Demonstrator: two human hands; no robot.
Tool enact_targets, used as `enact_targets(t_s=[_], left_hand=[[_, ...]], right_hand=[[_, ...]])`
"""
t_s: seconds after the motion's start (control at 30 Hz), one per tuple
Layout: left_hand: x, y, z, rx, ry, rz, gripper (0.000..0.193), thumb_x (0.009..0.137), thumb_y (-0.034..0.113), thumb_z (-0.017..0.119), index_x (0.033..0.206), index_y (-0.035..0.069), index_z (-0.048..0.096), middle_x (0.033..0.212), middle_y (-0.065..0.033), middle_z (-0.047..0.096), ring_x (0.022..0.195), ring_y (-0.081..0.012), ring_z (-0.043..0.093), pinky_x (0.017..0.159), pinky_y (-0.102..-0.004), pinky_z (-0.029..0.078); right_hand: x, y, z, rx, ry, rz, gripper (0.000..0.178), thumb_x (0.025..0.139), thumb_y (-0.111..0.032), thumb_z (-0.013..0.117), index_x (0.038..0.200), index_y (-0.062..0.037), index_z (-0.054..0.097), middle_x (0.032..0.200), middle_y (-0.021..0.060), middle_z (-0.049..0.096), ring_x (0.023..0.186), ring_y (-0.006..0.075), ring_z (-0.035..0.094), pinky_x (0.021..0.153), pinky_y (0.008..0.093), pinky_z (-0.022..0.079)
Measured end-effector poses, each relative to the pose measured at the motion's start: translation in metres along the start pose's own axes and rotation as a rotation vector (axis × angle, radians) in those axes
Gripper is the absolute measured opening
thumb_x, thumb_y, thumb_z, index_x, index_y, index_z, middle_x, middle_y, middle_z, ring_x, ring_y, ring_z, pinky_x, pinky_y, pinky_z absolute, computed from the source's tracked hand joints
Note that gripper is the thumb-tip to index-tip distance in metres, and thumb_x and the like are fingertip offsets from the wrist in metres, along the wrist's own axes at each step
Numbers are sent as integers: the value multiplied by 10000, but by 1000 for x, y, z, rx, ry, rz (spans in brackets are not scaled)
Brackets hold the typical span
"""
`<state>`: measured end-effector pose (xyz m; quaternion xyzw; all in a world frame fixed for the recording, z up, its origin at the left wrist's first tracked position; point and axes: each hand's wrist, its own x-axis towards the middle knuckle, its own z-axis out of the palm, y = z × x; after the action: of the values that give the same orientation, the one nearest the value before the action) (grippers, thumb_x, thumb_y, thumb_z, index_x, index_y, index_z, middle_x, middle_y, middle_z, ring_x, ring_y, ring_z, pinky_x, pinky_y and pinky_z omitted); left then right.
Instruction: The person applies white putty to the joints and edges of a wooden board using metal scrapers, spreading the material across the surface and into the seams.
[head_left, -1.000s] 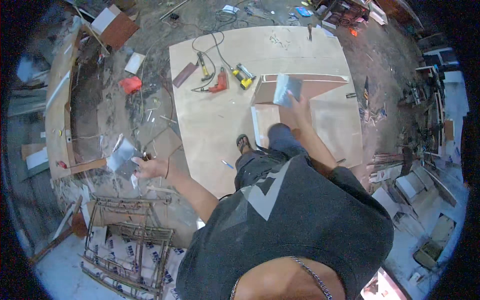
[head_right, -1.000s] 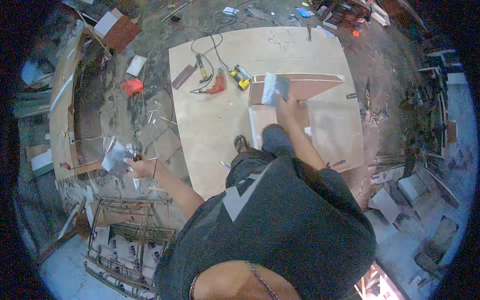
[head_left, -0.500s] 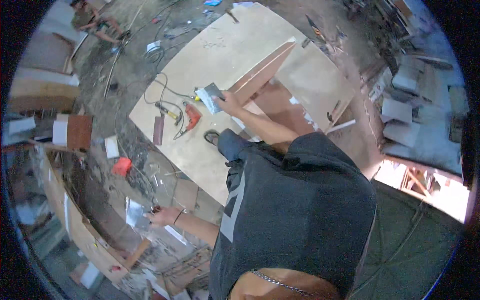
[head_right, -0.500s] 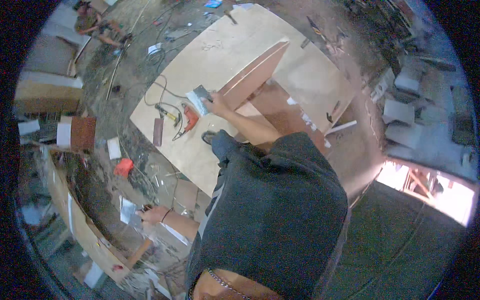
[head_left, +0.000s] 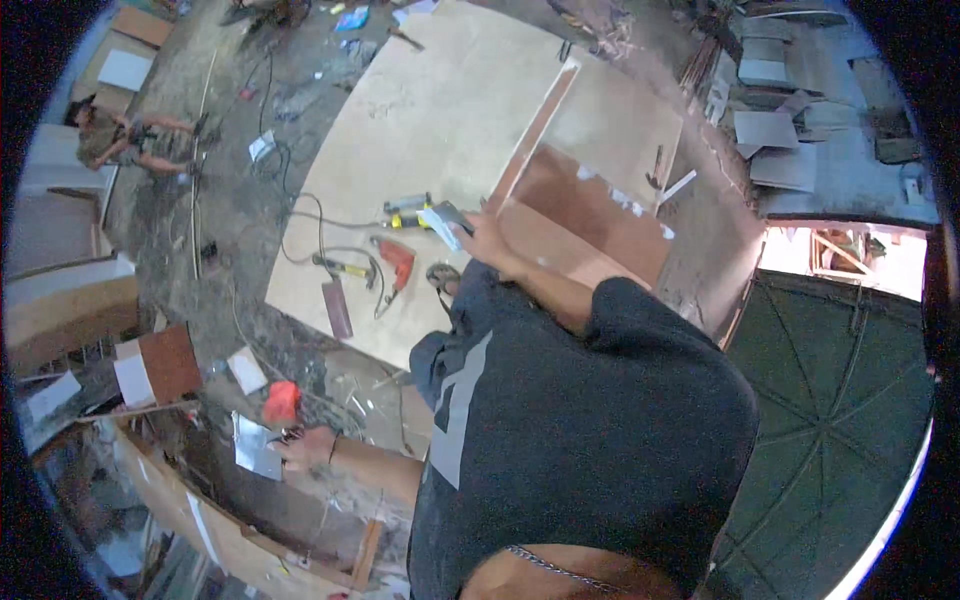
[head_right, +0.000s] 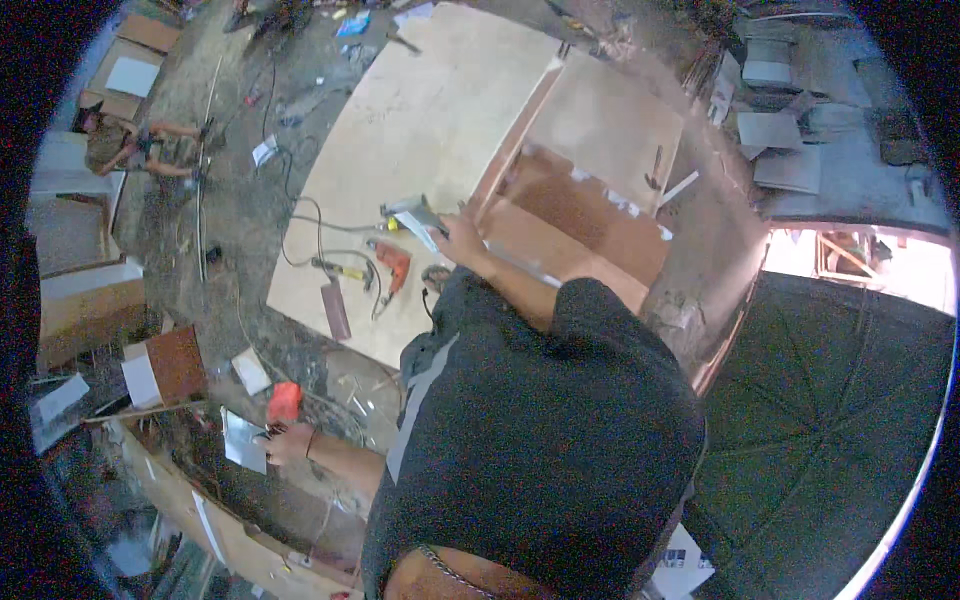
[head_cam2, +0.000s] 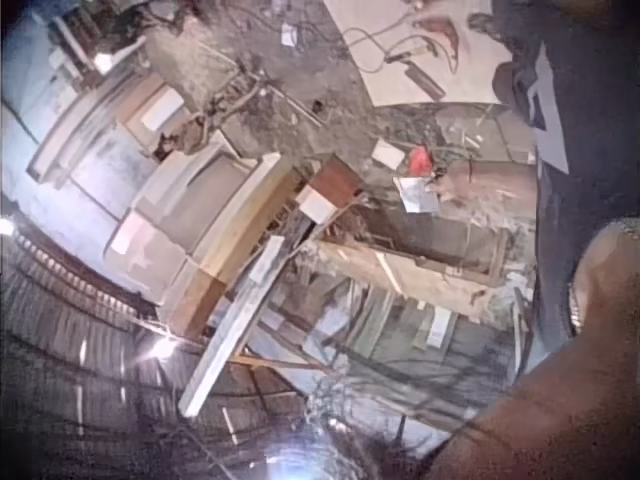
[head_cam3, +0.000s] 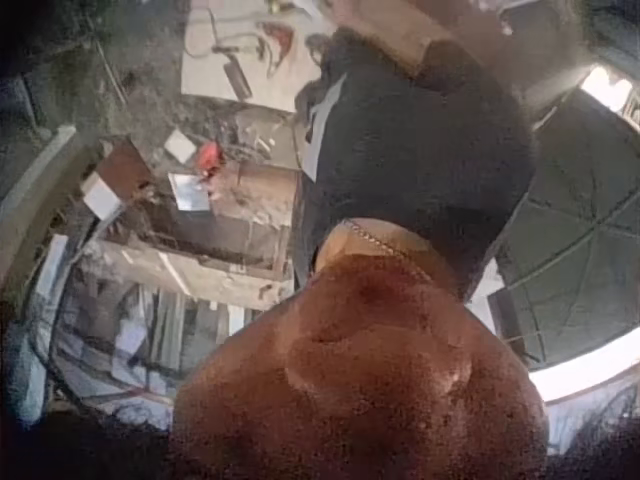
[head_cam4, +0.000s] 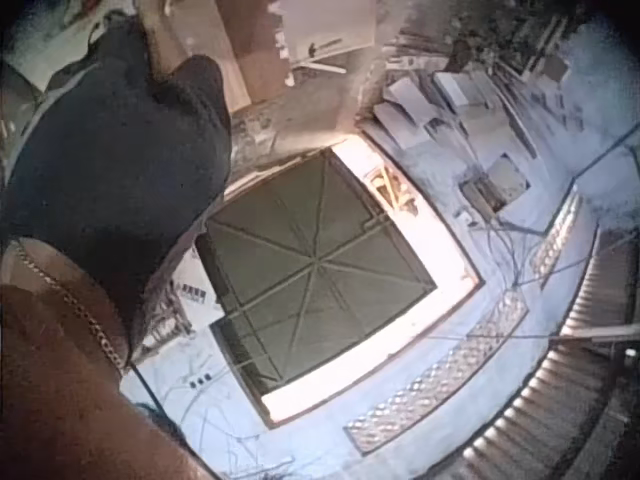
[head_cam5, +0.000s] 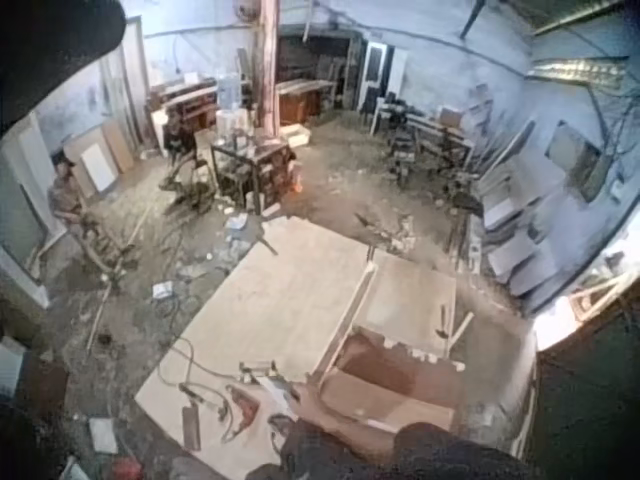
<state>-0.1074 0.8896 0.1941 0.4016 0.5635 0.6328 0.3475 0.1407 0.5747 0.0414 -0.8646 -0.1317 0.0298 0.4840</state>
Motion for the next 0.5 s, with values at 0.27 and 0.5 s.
enact_targets(t_s=[0.27,0.5], left_hand=[[44,-25,73,-227,-259,-279,361,820,92,561,1135,3,408,852,-149,552,620,-201,506,523,-306,413],[37,17,164,-258,-499,-259,428,812,115,616,1132,-1,356,698,-72,475,570,-148,450,471,-269,358]], right_hand=[[-14,-31,1,-28,106,157,276,829,-233,556,951,10,603,781,190,622,673,278,586,637,371,454],[-41,-70,-7,364,632,642,280,817,-260,580,925,-3,602,760,64,608,684,132,537,617,304,437]])
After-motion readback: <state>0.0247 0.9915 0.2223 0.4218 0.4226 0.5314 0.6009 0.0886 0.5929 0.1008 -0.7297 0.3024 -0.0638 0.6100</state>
